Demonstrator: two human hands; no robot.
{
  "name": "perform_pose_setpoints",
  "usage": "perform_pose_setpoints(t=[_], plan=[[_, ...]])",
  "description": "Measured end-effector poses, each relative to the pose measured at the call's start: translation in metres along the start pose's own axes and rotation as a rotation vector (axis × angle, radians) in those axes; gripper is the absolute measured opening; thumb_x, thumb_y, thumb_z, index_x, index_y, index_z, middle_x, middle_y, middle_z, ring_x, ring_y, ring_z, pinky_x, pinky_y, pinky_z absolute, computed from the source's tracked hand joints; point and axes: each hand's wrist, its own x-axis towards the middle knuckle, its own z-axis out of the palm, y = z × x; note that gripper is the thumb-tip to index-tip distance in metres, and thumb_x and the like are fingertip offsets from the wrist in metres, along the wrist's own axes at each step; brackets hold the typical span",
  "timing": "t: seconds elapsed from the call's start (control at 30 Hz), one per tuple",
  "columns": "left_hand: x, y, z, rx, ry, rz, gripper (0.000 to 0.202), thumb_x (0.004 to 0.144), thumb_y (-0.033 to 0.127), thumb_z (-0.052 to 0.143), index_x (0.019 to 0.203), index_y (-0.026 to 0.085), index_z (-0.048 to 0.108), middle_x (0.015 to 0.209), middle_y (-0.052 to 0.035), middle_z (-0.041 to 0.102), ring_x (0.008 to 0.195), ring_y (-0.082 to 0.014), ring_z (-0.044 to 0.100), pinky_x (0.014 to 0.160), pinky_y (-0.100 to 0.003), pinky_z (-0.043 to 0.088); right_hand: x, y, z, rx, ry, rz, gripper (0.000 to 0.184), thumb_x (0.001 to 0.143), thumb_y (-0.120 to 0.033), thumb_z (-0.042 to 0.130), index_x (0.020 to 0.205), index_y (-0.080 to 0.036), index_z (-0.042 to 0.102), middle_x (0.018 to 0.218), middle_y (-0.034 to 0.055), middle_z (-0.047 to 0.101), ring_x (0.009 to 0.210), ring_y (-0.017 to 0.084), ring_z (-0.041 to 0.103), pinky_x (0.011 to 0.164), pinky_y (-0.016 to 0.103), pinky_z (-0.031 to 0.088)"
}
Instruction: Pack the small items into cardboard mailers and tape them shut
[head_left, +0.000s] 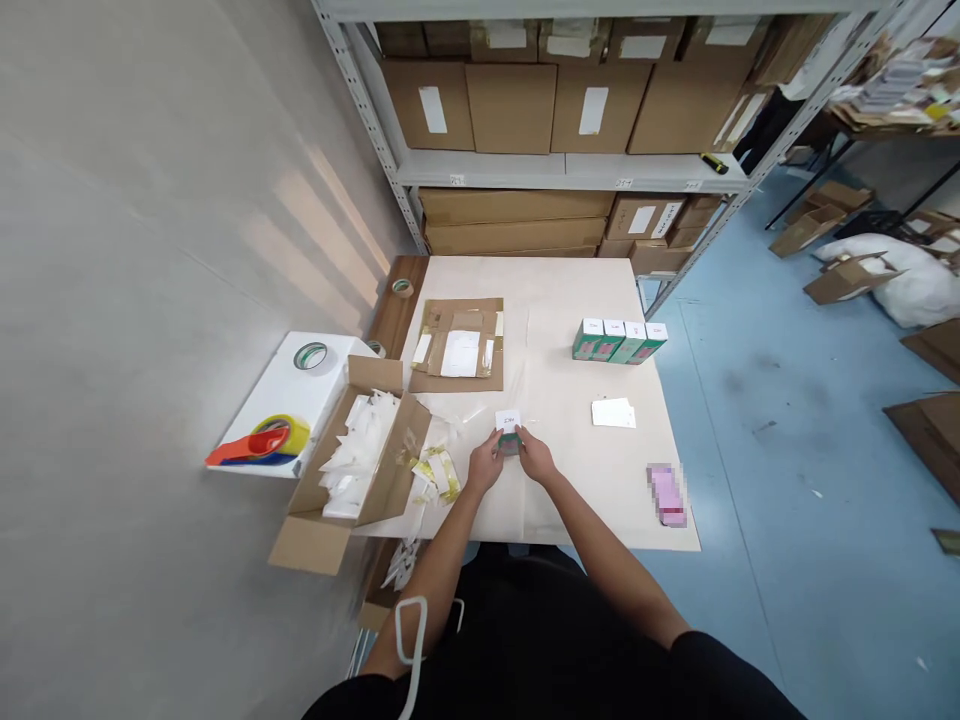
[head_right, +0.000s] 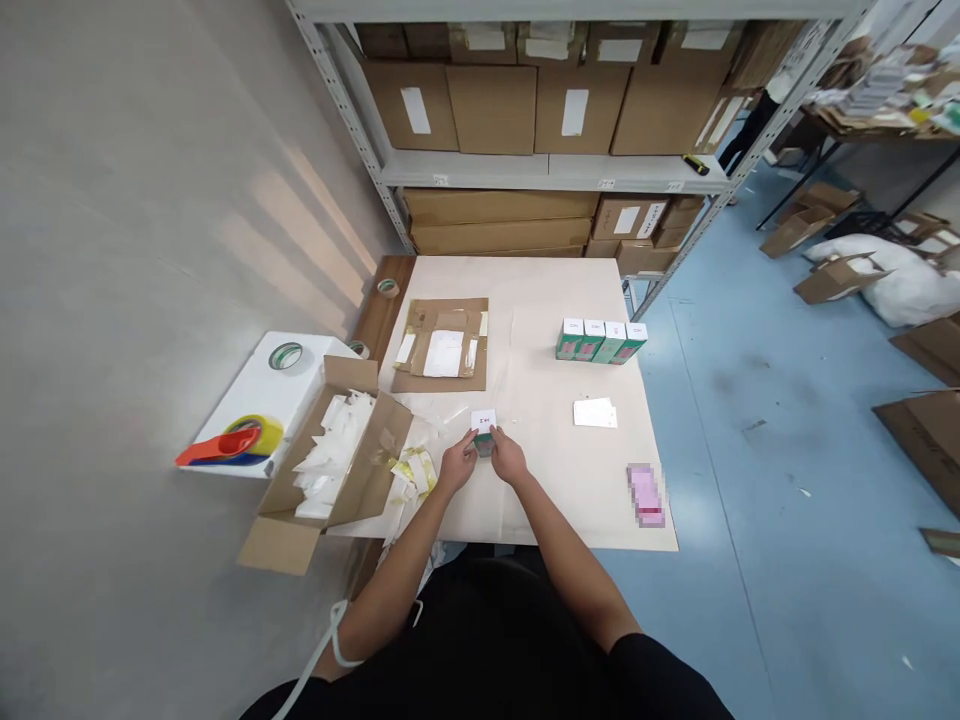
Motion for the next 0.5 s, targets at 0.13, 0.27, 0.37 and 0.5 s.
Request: perform_pose_setpoints(t=[0.13,0.27,0.37,0.5], plan=[[-0.018,-0.025,-0.013,0.049,-0.087,-0.021,0.064,0.091,0.015,0.060,0.152,0.032,0.055,0.155,-0.0018,0.056,0.128,-0.0248,0.067,0.113,-0.044,0.052,-0.026,-0.010,0.023,-0.031,-0.046,0.039,0.073,0.088,-0.005,0.049,0.157,-0.028,0.048,0.155,0.0058,0.057,0.132,0.025,0.065,0.110,0.044,0.054],[-0.019,-0.041,-0.028,0.132,-0.139,0.021,0.053,0.095,0.018,0.060,0.146,0.029,0.062,0.144,-0.0042,0.066,0.127,-0.0253,0.067,0.114,-0.043,0.050,-0.046,-0.014,0.046,-0.026,-0.046,0.051,0.082,0.083,-0.001,0.044,0.159,-0.032,0.044,0.159,0.0011,0.053,0.135,0.021,0.062,0.109,0.040,0.055],[-0.006,-0.039,-0.039,0.219,-0.119,0.086,0.047,0.094,0.023,0.066,0.141,0.026,0.066,0.149,-0.0077,0.063,0.135,-0.0283,0.060,0.117,-0.044,0.046,-0.050,-0.016,0.057,-0.043,0.010,0.085,0.081,0.083,0.000,0.044,0.158,-0.032,0.046,0.159,0.0007,0.052,0.137,0.022,0.061,0.110,0.040,0.054],[0.015,-0.029,-0.043,0.320,-0.208,0.227,0.069,0.084,0.027,0.079,0.150,0.024,0.058,0.167,-0.0095,0.041,0.146,-0.0326,0.048,0.119,-0.044,0.043,-0.050,-0.022,0.063,-0.053,0.071,0.135,0.079,0.085,0.001,0.043,0.157,-0.029,0.048,0.158,0.0016,0.053,0.141,0.021,0.057,0.115,0.041,0.050]])
